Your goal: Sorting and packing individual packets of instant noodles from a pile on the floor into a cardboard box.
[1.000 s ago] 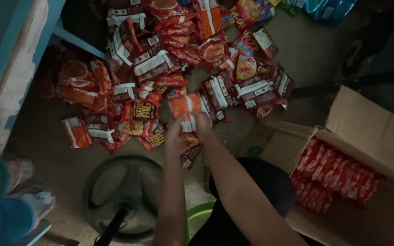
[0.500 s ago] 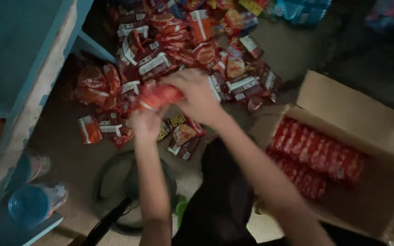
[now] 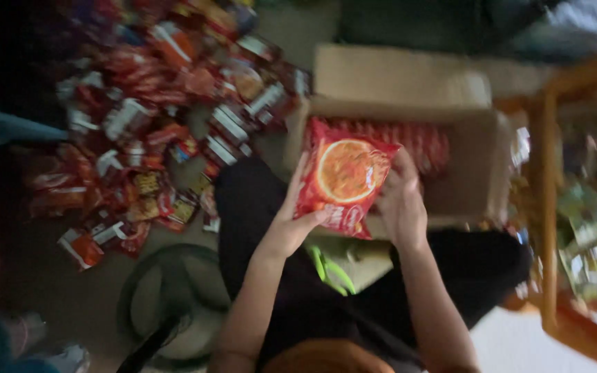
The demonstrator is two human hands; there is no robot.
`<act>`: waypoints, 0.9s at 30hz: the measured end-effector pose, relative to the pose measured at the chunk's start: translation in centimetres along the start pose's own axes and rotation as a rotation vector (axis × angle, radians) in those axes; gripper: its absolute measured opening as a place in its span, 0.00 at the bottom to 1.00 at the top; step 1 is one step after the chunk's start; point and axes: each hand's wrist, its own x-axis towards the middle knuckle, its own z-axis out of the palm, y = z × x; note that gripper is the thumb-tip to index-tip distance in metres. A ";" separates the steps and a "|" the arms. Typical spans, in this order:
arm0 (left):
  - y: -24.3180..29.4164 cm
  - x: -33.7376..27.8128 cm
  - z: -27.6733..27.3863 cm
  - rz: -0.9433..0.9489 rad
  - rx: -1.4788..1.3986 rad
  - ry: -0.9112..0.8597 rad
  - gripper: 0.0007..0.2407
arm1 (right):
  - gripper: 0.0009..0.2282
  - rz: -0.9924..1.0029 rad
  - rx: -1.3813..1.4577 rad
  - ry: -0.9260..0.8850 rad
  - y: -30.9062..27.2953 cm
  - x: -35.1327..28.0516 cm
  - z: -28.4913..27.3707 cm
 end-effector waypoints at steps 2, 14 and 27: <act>-1.7 -0.3 1.9 -0.107 0.064 -0.065 0.43 | 0.17 0.052 0.140 0.012 0.2 -0.7 -2.3; -9.0 -2.1 4.0 -0.314 0.272 0.210 0.17 | 0.13 -0.118 0.177 0.404 3.3 -4.4 -12.4; -7.6 -1.8 3.1 -0.113 0.523 0.368 0.05 | 0.14 -0.397 0.195 0.537 2.3 -7.5 -11.6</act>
